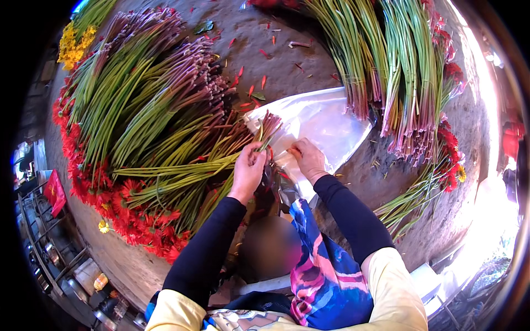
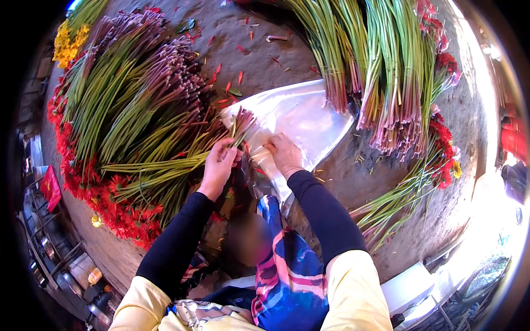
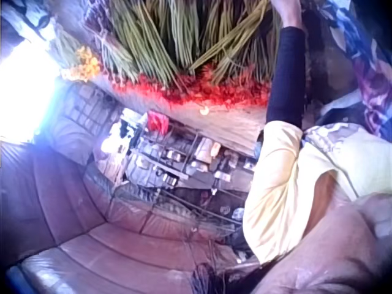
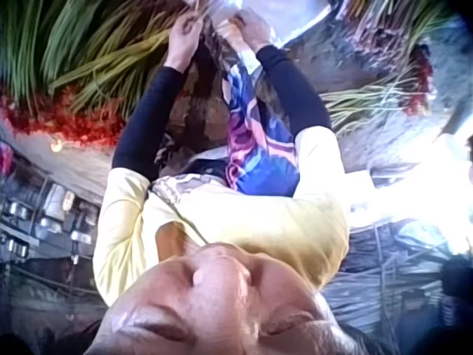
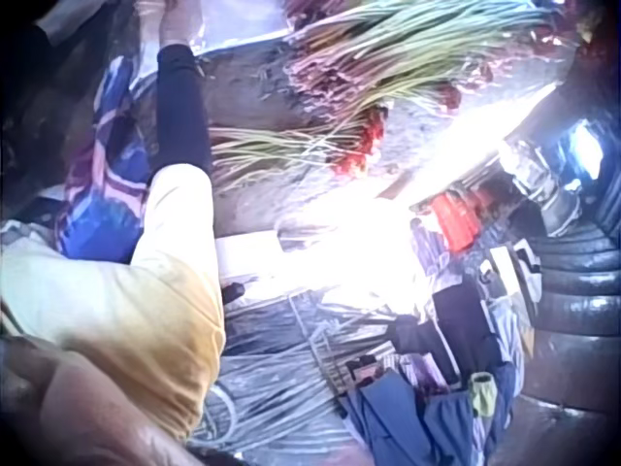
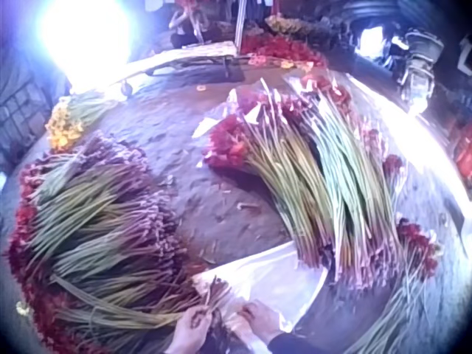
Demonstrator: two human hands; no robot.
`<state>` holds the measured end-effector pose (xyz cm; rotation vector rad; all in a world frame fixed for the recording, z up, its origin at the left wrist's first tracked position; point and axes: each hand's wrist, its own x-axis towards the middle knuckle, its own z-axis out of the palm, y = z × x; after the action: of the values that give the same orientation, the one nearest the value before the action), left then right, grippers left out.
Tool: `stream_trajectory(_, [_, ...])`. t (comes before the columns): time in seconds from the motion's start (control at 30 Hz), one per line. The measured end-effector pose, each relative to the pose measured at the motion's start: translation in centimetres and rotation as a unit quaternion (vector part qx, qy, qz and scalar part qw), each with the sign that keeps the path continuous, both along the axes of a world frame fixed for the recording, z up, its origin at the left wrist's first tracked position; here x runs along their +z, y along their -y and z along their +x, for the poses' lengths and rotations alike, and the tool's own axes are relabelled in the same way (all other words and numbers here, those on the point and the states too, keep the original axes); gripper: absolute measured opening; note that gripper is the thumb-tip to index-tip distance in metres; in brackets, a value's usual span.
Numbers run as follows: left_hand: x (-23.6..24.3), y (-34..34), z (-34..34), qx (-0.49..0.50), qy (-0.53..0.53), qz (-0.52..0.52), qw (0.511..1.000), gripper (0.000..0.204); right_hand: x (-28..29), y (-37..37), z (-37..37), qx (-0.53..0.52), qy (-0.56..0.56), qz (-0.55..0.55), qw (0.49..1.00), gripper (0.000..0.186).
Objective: The person places bunches of red flowers into clear plastic sleeves by hand, gathering the stems and pulling the sleeve over the blooms.
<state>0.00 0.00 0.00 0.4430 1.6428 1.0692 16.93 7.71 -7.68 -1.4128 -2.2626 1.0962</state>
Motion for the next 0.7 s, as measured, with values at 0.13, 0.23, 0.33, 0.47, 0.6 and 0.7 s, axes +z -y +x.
stream_trajectory(0.13, [1.4, 0.7, -0.3, -0.006, 0.028, -0.014, 0.999, 0.024, 0.2, -0.9, 0.5, -0.033, -0.043, -0.003, 0.999, 0.017])
stream_trajectory(0.23, [2.3, 1.3, -0.7, 0.013, 0.045, -0.002, 0.999, 0.023, 2.6, -2.2, 2.2, -0.058, -0.139, -0.046, 0.988, 0.012])
stream_trajectory(0.33, [4.2, 0.7, -0.3, 0.016, 0.073, 0.045, 0.996, 0.024, 7.3, -4.1, 3.8, -0.076, -0.268, -0.216, 0.936, 0.013])
stream_trajectory(0.47, [7.9, -0.8, 1.0, -0.099, 0.066, 0.114, 0.986, 0.027, 14.9, -6.0, 4.9, -0.076, -0.348, -0.174, 0.918, 0.012])
stream_trajectory(0.6, [9.3, -1.6, 0.4, -0.171, 0.031, 0.107, 0.979, 0.034, 19.8, -7.6, 3.7, -0.086, -0.466, -0.161, 0.866, 0.009])
stream_trajectory(0.7, [10.7, -1.3, -0.3, -0.158, 0.072, 0.154, 0.973, 0.038, 22.8, -8.1, 1.9, -0.042, -0.513, -0.116, 0.850, 0.008])
